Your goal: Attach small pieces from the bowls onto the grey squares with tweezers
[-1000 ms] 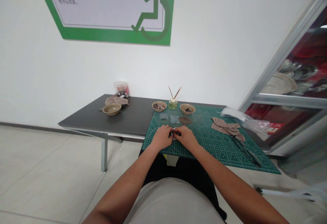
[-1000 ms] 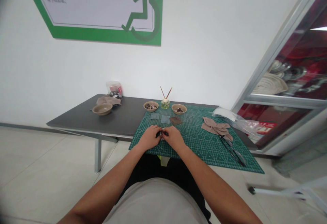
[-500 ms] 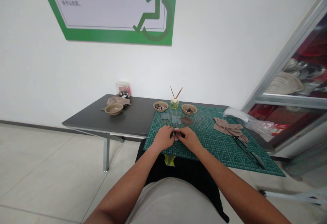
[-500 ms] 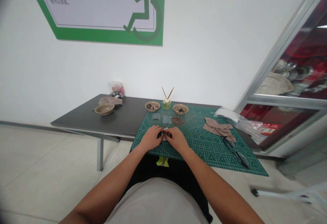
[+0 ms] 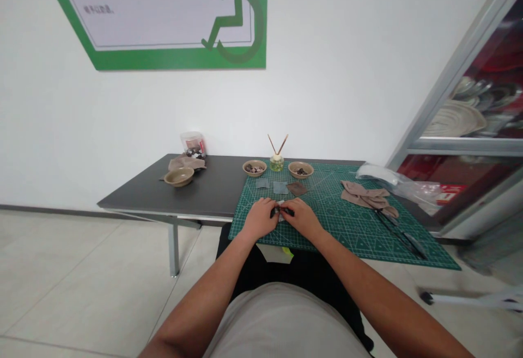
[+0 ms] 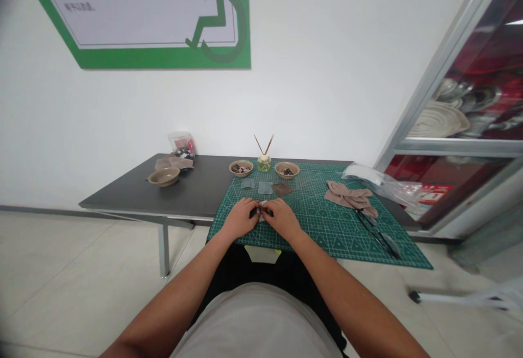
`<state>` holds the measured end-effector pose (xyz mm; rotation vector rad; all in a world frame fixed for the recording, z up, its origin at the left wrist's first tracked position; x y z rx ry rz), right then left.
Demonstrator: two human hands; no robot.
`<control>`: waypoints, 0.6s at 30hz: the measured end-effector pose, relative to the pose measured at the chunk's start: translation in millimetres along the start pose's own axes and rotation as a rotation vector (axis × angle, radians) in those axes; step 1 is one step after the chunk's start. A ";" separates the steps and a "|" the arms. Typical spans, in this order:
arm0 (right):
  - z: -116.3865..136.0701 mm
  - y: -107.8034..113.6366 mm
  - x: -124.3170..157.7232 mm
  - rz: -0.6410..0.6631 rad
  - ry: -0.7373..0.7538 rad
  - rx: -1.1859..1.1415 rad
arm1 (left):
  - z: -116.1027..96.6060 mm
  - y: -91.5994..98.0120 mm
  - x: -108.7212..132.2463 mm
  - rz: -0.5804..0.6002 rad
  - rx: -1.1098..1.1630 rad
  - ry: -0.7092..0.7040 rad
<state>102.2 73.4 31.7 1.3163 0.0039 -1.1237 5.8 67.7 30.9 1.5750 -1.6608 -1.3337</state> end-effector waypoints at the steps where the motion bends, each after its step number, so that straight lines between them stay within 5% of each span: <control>1: 1.0 0.5 -0.1 -0.001 0.009 -0.006 | -0.3 0.5 -0.1 0.001 0.000 0.002; 18: 0.7 -2.3 -8.4 0.155 0.016 0.035 | 3.2 -2.2 -4.6 0.018 0.036 -0.007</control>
Point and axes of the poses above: each hand's wrist, its own x-axis away from the middle knuckle, its own y-axis out of the back of the hand, z = x × y, the point moved 10 cm from there along -x, towards the middle knuckle, and after that the axes turned 10 degrees about y, right-handed, at the moved point
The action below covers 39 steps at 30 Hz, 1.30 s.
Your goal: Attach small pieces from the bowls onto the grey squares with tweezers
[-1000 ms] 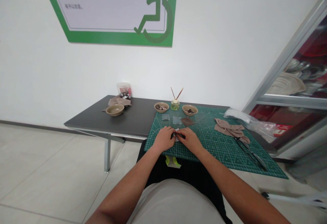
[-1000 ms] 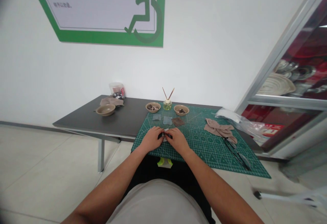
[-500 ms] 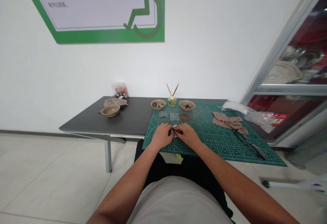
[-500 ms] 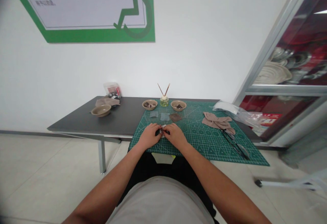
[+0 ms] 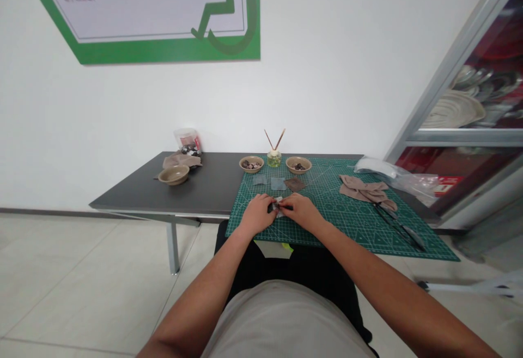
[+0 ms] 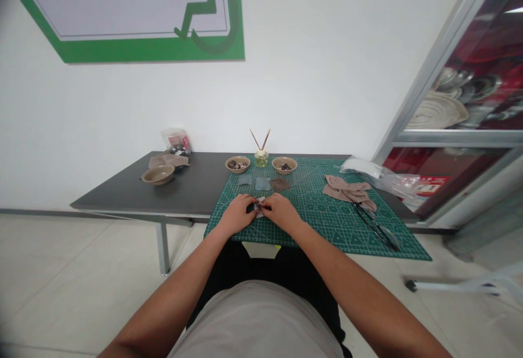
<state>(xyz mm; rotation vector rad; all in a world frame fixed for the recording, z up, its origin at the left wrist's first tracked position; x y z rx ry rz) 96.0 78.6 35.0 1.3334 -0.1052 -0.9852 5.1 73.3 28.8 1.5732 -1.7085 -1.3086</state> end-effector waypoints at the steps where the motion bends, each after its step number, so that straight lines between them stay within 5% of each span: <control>1: -0.9 0.9 0.0 -0.003 -0.009 0.005 | 0.0 0.2 -0.2 -0.003 0.000 0.002; 39: 1.2 0.3 3.8 0.017 -0.017 0.020 | -1.8 3.1 2.0 -0.001 0.003 0.036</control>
Point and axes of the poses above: each hand's wrist, its own x-axis away from the middle knuckle, its own y-axis out of the back of the hand, z = x × y, the point moved 10 cm from there along -x, towards the middle knuckle, and after that the axes turned 10 degrees about y, right-handed, at the moved point
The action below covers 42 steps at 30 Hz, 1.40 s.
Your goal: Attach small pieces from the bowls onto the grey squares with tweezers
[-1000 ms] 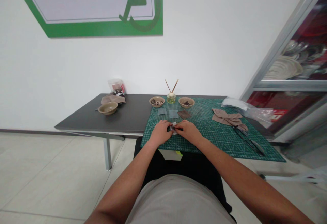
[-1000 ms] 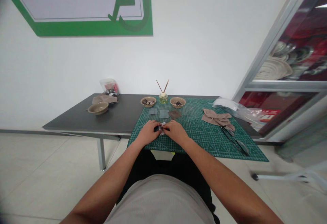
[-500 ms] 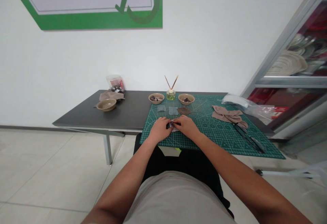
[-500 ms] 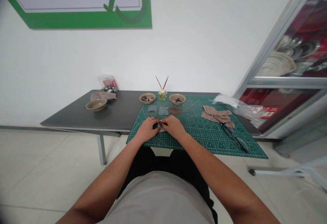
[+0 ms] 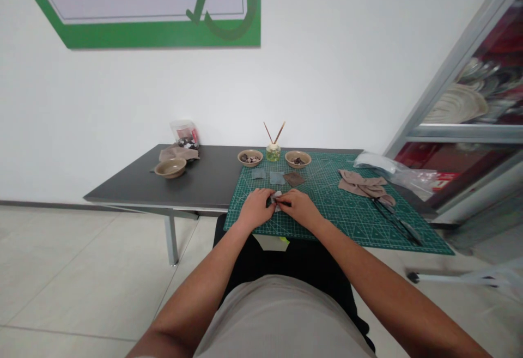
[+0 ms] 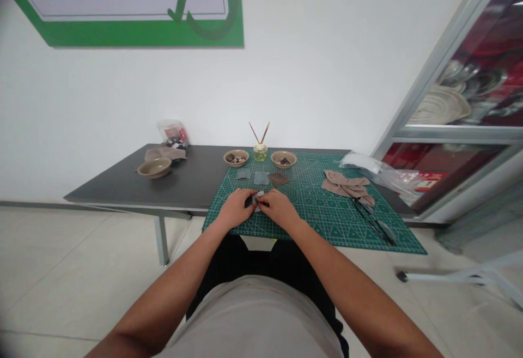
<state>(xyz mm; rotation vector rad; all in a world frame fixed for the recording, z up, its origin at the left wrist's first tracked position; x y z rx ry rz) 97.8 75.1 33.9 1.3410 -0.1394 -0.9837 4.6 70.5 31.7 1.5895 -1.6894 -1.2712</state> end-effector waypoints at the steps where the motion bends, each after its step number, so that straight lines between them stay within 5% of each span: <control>1: 0.1 0.2 0.6 0.004 -0.005 -0.004 | 0.1 0.0 0.0 -0.001 0.003 -0.001; 31: 6.0 -4.3 -10.7 0.071 0.026 0.009 | 4.2 1.2 -0.3 -0.004 0.007 0.037; 42: -1.4 -9.1 -4.3 -0.024 -0.077 -0.111 | 1.5 3.1 0.9 -0.005 -0.008 0.010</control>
Point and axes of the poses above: each hand's wrist, its own x-axis away from the middle knuckle, its own y-axis out of the back of the hand, z = x × y, the point moved 10 cm from there along -x, towards the middle knuckle, and after that the axes turned 10 degrees about y, right-handed, at the moved point
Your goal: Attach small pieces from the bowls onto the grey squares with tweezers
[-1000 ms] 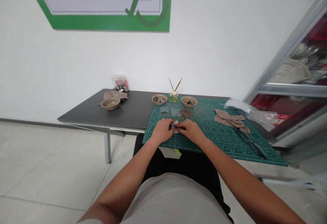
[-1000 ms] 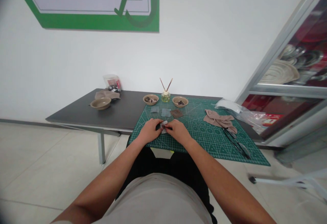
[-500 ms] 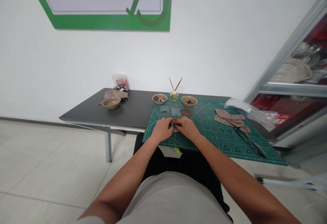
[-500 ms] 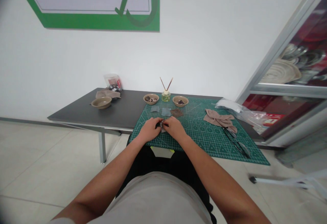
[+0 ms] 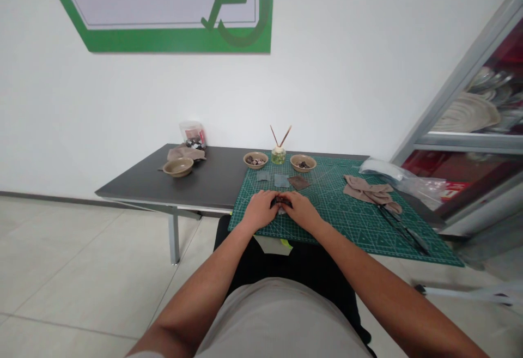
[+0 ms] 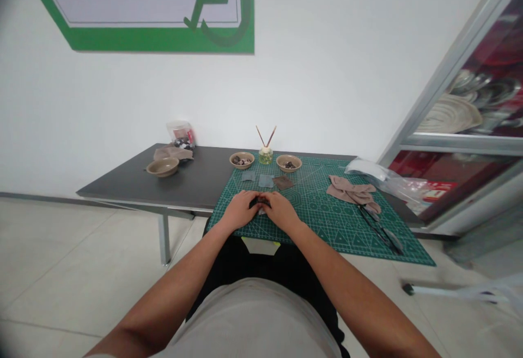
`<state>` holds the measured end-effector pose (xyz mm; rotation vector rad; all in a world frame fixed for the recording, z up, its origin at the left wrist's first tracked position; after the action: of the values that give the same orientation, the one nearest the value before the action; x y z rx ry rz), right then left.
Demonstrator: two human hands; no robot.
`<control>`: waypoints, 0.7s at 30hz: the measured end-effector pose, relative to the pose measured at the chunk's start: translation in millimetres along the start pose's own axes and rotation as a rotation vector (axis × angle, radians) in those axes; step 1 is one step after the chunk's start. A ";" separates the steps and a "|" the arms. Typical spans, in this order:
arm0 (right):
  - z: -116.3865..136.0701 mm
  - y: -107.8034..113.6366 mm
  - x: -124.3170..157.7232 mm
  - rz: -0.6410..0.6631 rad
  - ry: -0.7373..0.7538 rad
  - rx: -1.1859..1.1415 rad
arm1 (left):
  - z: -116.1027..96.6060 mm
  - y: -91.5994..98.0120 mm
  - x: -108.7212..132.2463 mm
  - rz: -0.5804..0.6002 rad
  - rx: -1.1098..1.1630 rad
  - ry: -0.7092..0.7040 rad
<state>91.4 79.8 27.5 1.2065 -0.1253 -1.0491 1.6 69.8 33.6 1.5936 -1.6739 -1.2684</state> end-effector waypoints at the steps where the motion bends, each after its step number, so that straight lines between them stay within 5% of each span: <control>1: -1.4 1.2 3.3 -0.024 -0.009 -0.026 | 0.3 -0.3 -0.4 -0.002 -0.007 -0.007; 21: 1.0 7.1 13.3 -0.020 0.011 0.058 | 8.7 -6.0 -12.0 0.002 0.080 -0.041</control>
<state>102.4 69.5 28.0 1.2677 -0.1359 -1.0623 -0.6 84.3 27.4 1.6224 -1.7714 -1.2552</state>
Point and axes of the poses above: each hand's wrist, its own x-axis away from the middle knuckle, its own y-axis out of the back of the hand, z = x × y, the point moved 10 cm from there along -x, towards the middle knuckle, and after that the axes turned 10 degrees about y, right-handed, at the moved point
